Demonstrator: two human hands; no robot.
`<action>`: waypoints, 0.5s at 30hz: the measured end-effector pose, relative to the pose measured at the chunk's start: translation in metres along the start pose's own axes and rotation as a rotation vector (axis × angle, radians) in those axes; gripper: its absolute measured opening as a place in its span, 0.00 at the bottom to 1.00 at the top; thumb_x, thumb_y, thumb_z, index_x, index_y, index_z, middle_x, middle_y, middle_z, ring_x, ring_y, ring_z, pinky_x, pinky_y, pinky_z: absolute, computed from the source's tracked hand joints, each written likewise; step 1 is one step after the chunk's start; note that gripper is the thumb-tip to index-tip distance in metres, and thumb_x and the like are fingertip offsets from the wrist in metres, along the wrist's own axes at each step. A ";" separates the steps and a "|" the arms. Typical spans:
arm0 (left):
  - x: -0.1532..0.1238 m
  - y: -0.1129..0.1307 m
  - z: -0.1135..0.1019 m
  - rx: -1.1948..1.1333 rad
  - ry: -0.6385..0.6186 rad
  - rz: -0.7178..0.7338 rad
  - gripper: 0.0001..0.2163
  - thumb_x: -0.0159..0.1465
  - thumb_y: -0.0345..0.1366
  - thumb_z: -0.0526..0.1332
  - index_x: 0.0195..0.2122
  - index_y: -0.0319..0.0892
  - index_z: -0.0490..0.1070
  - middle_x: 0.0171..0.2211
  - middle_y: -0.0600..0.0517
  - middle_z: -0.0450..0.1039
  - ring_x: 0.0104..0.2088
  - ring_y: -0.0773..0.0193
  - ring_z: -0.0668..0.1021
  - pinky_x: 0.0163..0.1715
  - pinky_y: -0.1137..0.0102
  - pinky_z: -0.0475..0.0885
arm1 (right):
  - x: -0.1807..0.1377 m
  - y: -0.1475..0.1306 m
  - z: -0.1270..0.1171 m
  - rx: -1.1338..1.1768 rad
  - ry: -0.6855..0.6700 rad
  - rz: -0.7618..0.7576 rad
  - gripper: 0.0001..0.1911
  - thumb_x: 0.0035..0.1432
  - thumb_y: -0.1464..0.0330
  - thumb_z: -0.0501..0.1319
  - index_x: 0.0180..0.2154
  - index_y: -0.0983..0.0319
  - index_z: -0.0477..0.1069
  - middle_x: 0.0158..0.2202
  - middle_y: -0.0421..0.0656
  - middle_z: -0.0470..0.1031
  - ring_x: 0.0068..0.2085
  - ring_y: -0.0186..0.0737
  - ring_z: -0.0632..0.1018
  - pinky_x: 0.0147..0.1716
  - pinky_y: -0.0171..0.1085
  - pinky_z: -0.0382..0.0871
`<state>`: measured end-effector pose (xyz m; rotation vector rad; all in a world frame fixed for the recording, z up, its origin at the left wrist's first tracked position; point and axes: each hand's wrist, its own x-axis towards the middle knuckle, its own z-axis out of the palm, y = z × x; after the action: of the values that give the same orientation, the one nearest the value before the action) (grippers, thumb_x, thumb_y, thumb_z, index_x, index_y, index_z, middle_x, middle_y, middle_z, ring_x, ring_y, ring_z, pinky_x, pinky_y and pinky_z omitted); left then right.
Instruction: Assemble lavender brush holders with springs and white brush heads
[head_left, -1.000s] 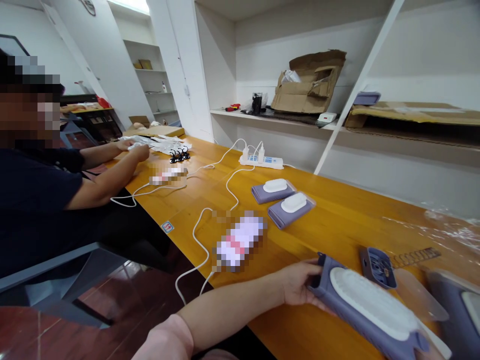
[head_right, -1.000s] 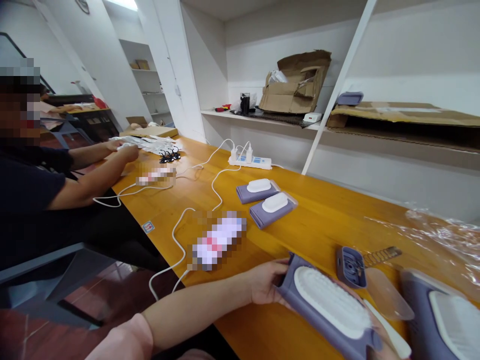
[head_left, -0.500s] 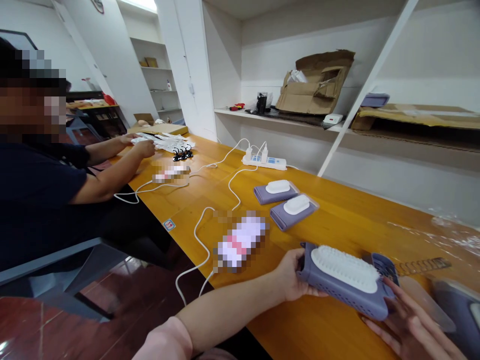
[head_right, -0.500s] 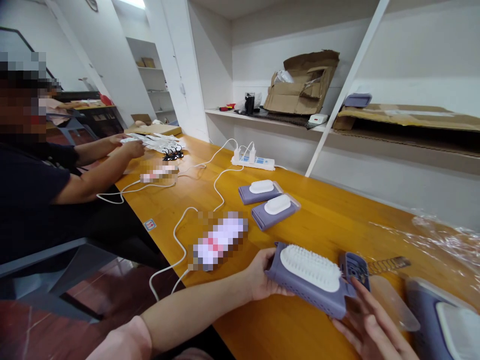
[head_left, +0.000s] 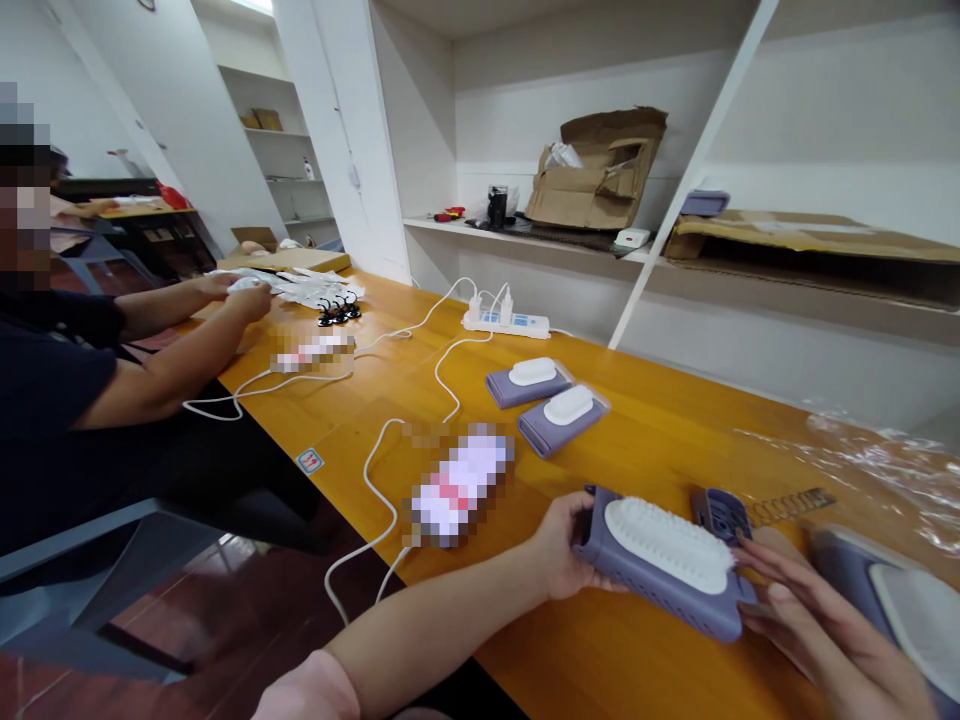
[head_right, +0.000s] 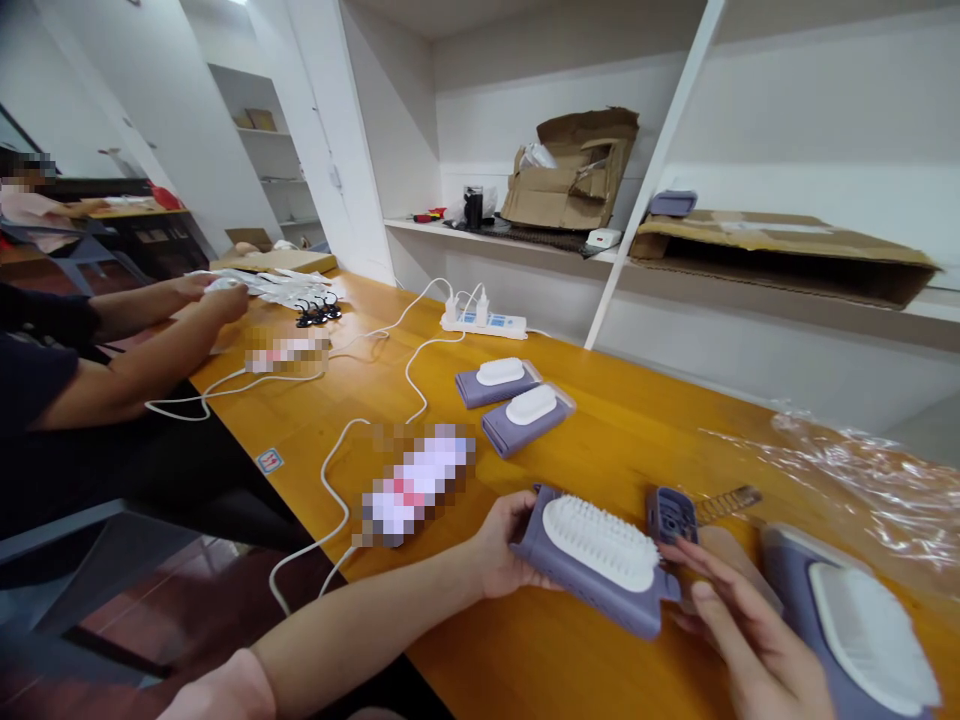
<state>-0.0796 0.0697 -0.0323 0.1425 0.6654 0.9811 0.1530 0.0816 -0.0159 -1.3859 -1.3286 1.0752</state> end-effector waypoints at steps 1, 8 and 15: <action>0.000 0.000 0.000 0.002 0.016 -0.001 0.15 0.46 0.39 0.56 0.34 0.37 0.71 0.30 0.48 0.70 0.32 0.58 0.71 0.40 0.58 0.63 | -0.002 -0.001 0.004 0.010 -0.042 0.023 0.26 0.39 0.54 0.66 0.42 0.56 0.75 0.50 0.49 0.72 0.50 0.55 0.72 0.33 0.38 0.76; -0.008 0.000 0.004 0.025 -0.008 0.029 0.18 0.48 0.45 0.57 0.35 0.39 0.71 0.33 0.47 0.70 0.31 0.58 0.71 0.39 0.56 0.62 | -0.013 0.003 0.018 0.306 -0.118 0.230 0.25 0.41 0.58 0.67 0.43 0.57 0.73 0.47 0.48 0.74 0.40 0.49 0.78 0.32 0.38 0.75; -0.012 -0.003 0.005 0.090 -0.062 0.012 0.20 0.51 0.48 0.57 0.39 0.38 0.71 0.38 0.45 0.71 0.35 0.55 0.73 0.40 0.56 0.65 | -0.025 -0.002 0.028 0.400 -0.215 0.238 0.29 0.40 0.73 0.64 0.48 0.52 0.69 0.48 0.42 0.74 0.39 0.42 0.78 0.34 0.36 0.73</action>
<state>-0.0788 0.0594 -0.0237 0.2555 0.6520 0.9552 0.1239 0.0583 -0.0204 -1.1674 -1.0340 1.5904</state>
